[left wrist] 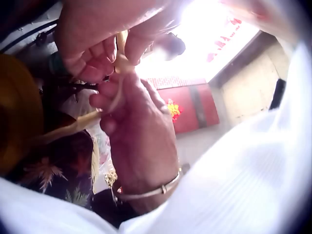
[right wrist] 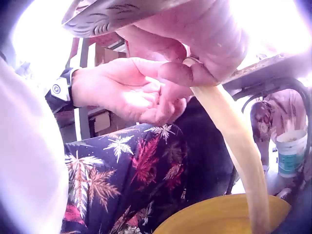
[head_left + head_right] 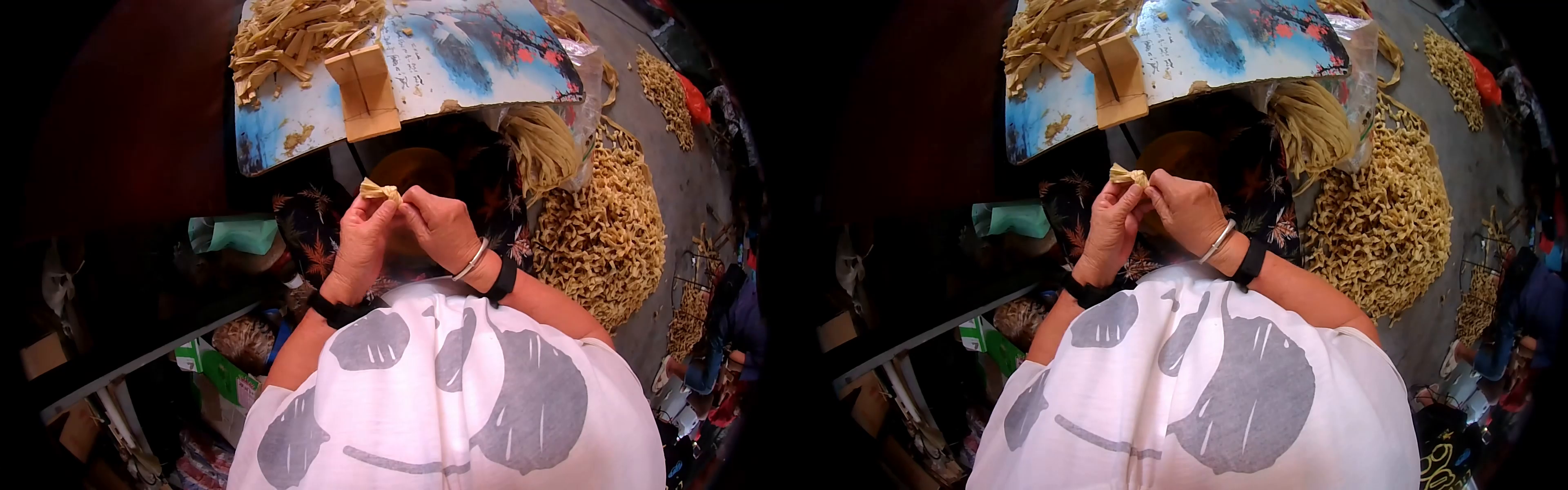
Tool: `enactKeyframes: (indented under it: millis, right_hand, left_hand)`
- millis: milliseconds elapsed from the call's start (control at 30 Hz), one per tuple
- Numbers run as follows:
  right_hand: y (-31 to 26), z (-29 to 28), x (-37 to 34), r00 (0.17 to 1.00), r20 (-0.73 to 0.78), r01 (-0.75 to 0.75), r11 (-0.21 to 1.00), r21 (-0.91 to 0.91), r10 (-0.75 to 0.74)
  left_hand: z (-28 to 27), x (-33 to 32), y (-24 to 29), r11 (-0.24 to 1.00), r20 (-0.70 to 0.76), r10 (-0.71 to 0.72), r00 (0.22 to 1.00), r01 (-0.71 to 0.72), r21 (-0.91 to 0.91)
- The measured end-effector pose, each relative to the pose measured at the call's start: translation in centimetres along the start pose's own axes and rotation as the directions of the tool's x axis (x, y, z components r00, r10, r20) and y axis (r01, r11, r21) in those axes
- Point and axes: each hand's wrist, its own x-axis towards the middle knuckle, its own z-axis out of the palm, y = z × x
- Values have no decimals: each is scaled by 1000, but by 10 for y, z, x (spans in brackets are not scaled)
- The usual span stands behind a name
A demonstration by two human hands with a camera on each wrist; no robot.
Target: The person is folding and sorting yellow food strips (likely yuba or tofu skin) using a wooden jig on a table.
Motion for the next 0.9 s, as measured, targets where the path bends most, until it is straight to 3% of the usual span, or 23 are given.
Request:
enactKeyframes:
  millis: [67, 167, 200, 300, 367, 467, 533, 567, 600, 633, 733, 833, 900]
  right_hand:
    - [3, 3, 1, 999, 23, 51, 995, -83, -49]
    - [-3, -6, 14, 999, -29, -39, 998, 56, 41]
    - [0, -5, 17, 992, 31, -124, 964, 237, 120]
    - [12, 4, 15, 984, 153, -132, 957, 258, 94]
    - [12, 4, 15, 996, 54, -88, 967, 237, 77]
    - [12, 7, 17, 994, -59, -75, 954, 290, 96]
    - [11, 7, 20, 990, -83, -82, 950, 301, 111]
    - [11, 4, 21, 994, -60, -77, 973, 216, 92]
    - [8, 0, 22, 996, -35, -72, 989, 129, 77]
    - [6, -3, 23, 998, -5, -65, 997, 42, 65]
    - [6, -7, 24, 907, 241, -413, 848, 333, 346]
    - [10, -7, 26, 816, 440, -576, 586, 571, 374]
    - [8, -12, 25, 792, 501, -609, 517, 602, 348]
  left_hand:
    - [-1, -2, -1, 997, 5, 30, 1000, -31, 75]
    - [-6, -3, 6, 989, 32, -15, 999, 10, 148]
    - [-5, -3, 6, 992, 70, -40, 997, 31, 125]
    - [-2, -2, 5, 995, 149, -94, 984, 86, 58]
    - [2, -2, 6, 994, 148, -105, 983, 105, 7]
    - [17, -7, 4, 999, -25, -46, 999, 46, 6]
    - [4, -7, 0, 990, 82, -109, 991, 101, 97]
    - [-1, -6, -3, 982, 138, -145, 980, 125, 145]
    - [5, -9, 2, 974, 56, -176, 983, 166, 151]
    - [5, -9, 3, 963, 50, -107, 993, 91, 254]
    - [0, -6, 7, 854, 65, 79, 995, -101, 510]
    - [-3, -5, 8, 738, 107, 177, 978, -203, 643]
    - [-4, -8, 12, 690, 135, 211, 968, -245, 681]
